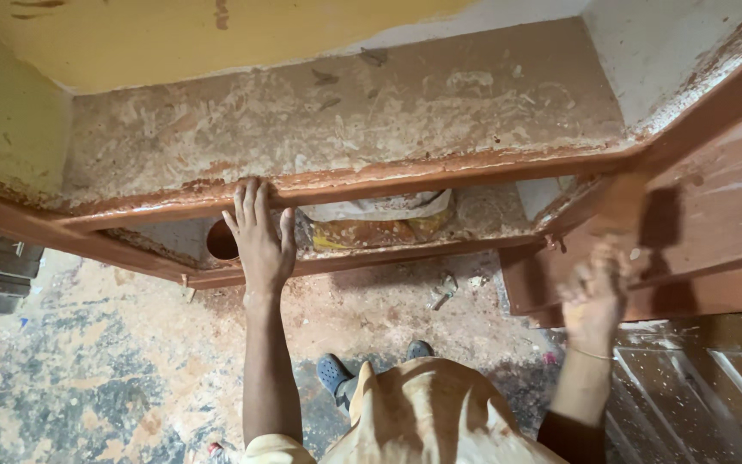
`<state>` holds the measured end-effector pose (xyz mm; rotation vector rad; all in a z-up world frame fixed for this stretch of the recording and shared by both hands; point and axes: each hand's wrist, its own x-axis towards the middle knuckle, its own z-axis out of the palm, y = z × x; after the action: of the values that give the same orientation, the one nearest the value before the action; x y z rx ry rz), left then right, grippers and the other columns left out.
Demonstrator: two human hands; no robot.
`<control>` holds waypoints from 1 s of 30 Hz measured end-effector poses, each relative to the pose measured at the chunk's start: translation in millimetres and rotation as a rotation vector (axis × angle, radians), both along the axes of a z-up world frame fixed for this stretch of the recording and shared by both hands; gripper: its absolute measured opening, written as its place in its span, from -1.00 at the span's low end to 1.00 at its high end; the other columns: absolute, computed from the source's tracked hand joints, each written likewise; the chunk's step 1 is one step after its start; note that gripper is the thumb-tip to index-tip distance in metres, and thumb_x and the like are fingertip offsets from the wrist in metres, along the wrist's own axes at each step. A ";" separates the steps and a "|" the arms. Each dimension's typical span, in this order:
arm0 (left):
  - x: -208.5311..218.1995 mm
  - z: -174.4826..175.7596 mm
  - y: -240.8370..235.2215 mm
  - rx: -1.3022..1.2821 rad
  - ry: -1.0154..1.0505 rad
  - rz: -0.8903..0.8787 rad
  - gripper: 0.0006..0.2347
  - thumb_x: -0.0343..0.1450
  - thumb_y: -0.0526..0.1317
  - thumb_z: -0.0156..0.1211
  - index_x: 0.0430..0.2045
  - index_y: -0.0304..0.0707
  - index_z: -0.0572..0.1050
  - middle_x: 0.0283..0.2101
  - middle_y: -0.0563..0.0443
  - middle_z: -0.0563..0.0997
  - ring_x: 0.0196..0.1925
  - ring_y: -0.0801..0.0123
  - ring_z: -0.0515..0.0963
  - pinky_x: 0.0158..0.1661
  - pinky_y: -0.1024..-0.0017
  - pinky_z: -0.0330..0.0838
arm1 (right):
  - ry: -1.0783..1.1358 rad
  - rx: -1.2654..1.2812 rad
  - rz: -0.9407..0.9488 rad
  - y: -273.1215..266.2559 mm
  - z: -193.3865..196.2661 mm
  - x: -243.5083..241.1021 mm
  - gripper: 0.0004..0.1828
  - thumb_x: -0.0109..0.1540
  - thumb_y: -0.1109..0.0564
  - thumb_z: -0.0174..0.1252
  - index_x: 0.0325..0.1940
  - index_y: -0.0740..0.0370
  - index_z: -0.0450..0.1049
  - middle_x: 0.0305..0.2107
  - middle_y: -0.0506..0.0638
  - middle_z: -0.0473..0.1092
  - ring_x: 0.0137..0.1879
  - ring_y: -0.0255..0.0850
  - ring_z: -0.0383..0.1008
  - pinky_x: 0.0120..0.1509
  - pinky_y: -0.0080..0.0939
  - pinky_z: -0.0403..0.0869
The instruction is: The person paints a wooden door frame with a paintbrush, applying brown paint to the horizontal and vertical sections. The person repeatedly dips the brush into a paint can and continues brushing along the frame edges.
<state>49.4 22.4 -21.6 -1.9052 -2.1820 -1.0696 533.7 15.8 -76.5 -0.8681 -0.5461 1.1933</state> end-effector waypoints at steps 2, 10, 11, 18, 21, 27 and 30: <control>0.7 -1.0 0.9 0.008 0.018 -0.003 -0.53 0.60 -0.01 -0.10 0.37 -0.30 0.20 0.46 -0.25 0.20 0.56 -0.10 0.02 0.43 -0.25 -0.25 | -0.012 0.016 -0.181 -2.6 -2.0 13.4 -0.72 0.50 0.04 0.01 0.31 -0.05 0.37 -0.28 -0.21 0.34 -0.47 -0.50 0.17 -0.54 -0.50 0.27; -0.7 -1.5 0.7 0.011 0.009 -0.004 -0.52 0.57 -0.02 -0.05 0.37 -0.28 0.21 0.46 -0.21 0.21 0.55 -0.08 0.03 0.42 -0.25 -0.24 | 0.007 0.225 0.266 17.2 -24.9 -89.2 -0.82 0.48 0.05 0.09 0.17 0.00 0.36 -0.42 -0.19 0.30 -0.44 -0.46 0.26 -0.51 -0.53 0.34; -0.7 -1.7 0.4 0.013 0.005 -0.003 -0.53 0.57 -0.02 -0.04 0.36 -0.27 0.22 0.46 -0.21 0.21 0.55 -0.08 0.04 0.42 -0.25 -0.24 | -0.024 0.309 0.337 17.5 -28.9 -116.3 -0.72 0.42 0.06 0.06 0.23 -0.02 0.31 -0.42 -0.21 0.27 -0.49 -0.46 0.20 -0.55 -0.54 0.32; -1.8 -2.4 0.0 0.021 -0.002 -0.007 -0.53 0.56 -0.04 -0.02 0.35 -0.27 0.23 0.45 -0.20 0.23 0.55 -0.06 0.05 0.42 -0.24 -0.25 | -0.134 0.213 1.006 -25.0 -25.2 -200.9 -0.66 0.45 0.06 -0.03 0.31 0.02 0.17 -0.42 -0.16 0.23 -0.57 -0.48 0.11 -0.58 -0.57 0.21; -3.6 -2.0 -0.8 0.005 0.015 -0.014 -0.53 0.56 -0.06 -0.02 0.36 -0.28 0.23 0.46 -0.21 0.23 0.55 -0.06 0.05 0.43 -0.23 -0.26 | -0.027 0.054 0.779 -5.9 -11.4 -180.9 -0.60 0.40 0.14 -0.02 0.32 0.06 0.14 -0.41 -0.15 0.23 -0.51 -0.44 0.15 -0.58 -0.48 0.26; -4.0 -0.1 -3.5 0.019 -0.001 -0.059 -0.47 0.54 -0.02 -0.01 0.39 -0.28 0.17 0.48 -0.21 0.18 0.56 -0.06 0.01 0.43 -0.21 -0.26 | -0.076 0.128 0.479 0.0 2.0 -84.6 -0.68 0.45 0.06 -0.07 0.28 0.00 0.38 -0.47 -0.17 0.24 -0.55 -0.48 0.10 -0.64 -0.54 0.14; -6.3 0.2 -3.9 -0.024 0.021 -0.075 -0.44 0.52 0.01 0.00 0.39 -0.30 0.14 0.49 -0.23 0.14 0.57 -0.08 -0.02 0.42 -0.21 -0.26 | -0.067 0.028 0.146 -6.1 0.9 -52.1 -0.85 0.50 0.04 -0.03 0.15 -0.05 0.36 -0.36 -0.20 0.27 -0.49 -0.49 0.12 -0.58 -0.52 0.18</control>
<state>43.1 18.5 -21.4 -2.0133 -2.1382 -1.0340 481.6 9.8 -75.5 -0.8581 -0.6883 1.2898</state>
